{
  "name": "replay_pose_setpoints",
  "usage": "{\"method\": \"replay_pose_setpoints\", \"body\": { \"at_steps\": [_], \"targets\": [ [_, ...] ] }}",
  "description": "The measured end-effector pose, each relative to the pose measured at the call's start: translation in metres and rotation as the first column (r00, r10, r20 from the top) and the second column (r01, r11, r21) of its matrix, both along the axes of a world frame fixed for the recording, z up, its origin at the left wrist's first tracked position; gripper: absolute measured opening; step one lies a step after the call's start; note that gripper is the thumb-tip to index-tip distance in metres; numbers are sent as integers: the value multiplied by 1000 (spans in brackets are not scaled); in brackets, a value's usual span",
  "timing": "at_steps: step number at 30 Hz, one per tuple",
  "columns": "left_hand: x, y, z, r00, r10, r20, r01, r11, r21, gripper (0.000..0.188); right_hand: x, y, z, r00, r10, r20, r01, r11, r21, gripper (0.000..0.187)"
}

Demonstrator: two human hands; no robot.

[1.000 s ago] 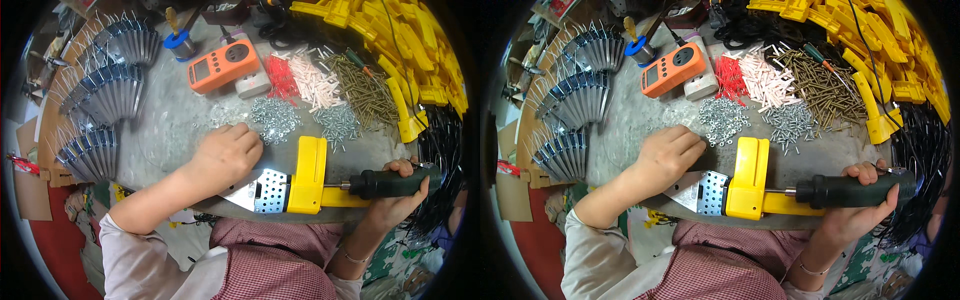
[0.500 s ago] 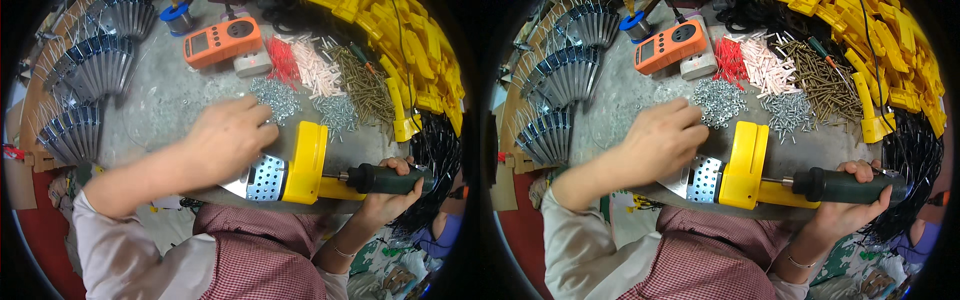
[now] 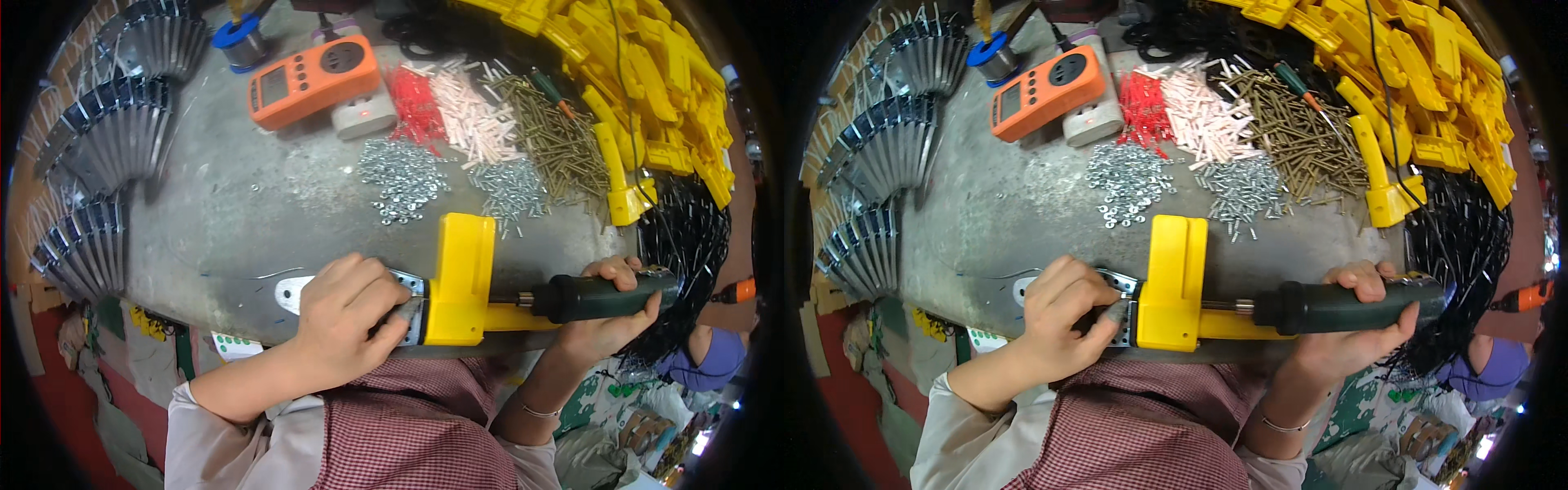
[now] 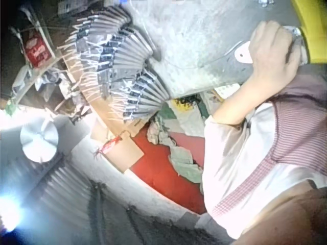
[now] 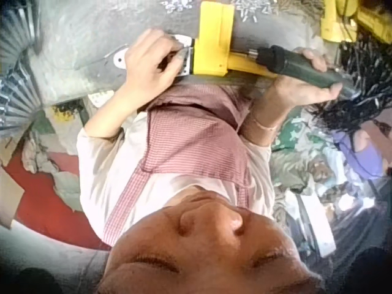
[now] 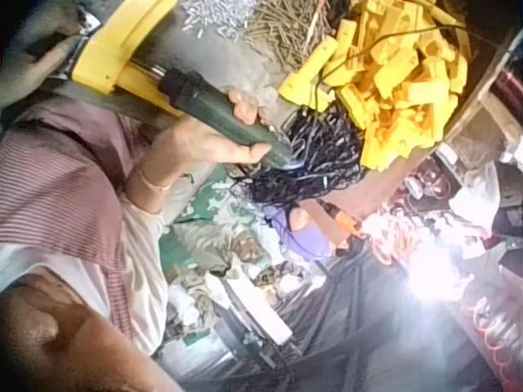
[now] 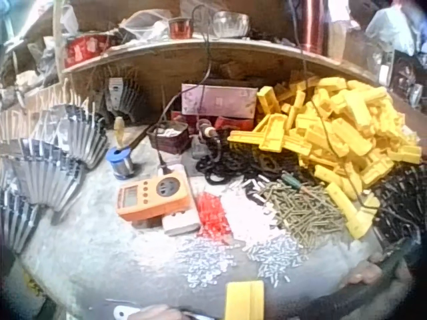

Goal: Assembling a yellow plastic handle for an electronic device by installing internal wiring, soldering connections, and securing the housing with screws.

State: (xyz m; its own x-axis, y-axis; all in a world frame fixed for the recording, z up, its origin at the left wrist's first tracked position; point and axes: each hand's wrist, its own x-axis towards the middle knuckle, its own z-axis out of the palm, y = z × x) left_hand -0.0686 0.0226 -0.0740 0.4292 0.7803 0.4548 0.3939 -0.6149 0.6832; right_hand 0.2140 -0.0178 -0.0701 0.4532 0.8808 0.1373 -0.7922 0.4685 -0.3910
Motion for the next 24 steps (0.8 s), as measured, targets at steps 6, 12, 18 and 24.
{"method": "replay_pose_setpoints", "body": {
  "at_steps": [6,12,18,24],
  "targets": [
    [0,-1,7,999,32,-32,-33,999,-13,19,-3,3,2,998,23,-56,-23,1000,-13,38],
    [-2,5,5,994,-36,104,49,991,-126,23,-1,6,6,998,30,-60,-34,998,-61,39],
    [-5,7,7,994,-61,92,80,971,-225,15,4,4,9,980,18,199,17,984,-176,36],
    [0,5,3,996,-26,84,40,984,-173,22,0,5,6,997,7,76,3,992,-127,35]
  ]
}}
